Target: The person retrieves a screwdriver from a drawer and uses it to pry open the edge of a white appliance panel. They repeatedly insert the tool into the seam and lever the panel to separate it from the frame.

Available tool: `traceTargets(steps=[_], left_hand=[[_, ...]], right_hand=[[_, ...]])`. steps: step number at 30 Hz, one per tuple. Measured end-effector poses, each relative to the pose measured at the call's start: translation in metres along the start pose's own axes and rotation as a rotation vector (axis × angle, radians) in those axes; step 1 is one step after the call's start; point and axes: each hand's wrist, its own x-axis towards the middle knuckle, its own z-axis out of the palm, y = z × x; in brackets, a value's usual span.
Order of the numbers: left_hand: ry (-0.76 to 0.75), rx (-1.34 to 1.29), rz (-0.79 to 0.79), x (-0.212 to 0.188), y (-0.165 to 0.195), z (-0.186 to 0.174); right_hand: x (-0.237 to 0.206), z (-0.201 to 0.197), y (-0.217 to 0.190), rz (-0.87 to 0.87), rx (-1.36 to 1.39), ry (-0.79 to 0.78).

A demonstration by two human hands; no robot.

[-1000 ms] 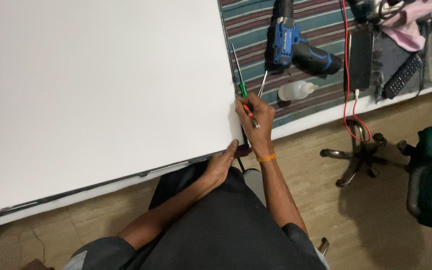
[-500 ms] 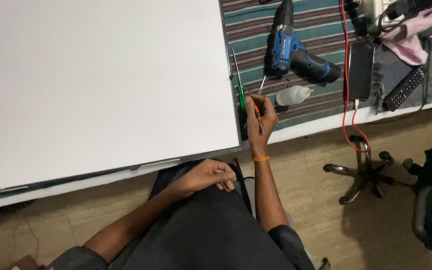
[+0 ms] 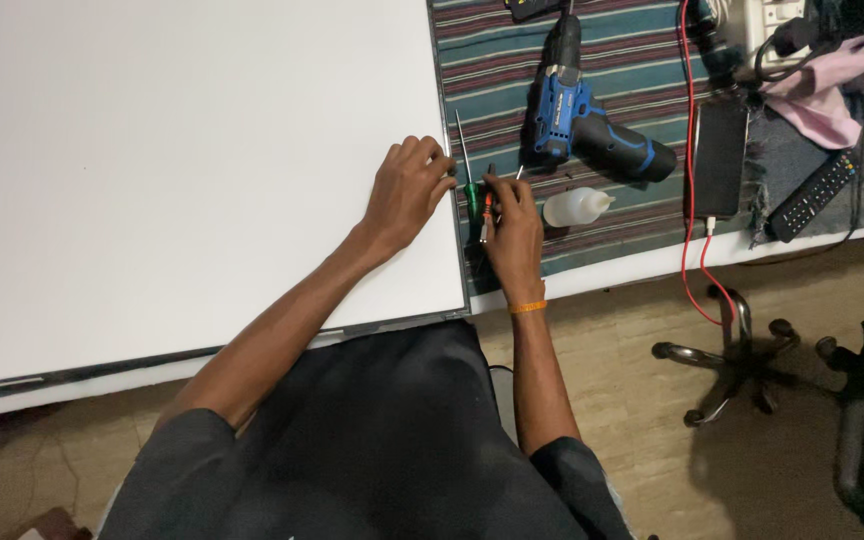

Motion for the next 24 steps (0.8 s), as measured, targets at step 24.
traceTargets(steps=[24], left_hand=[[-0.215,-0.538,-0.445,0.017,-0.024,-0.022]], right_hand=[[0.009,-0.015,-0.034,0.102,0.185,0.032]])
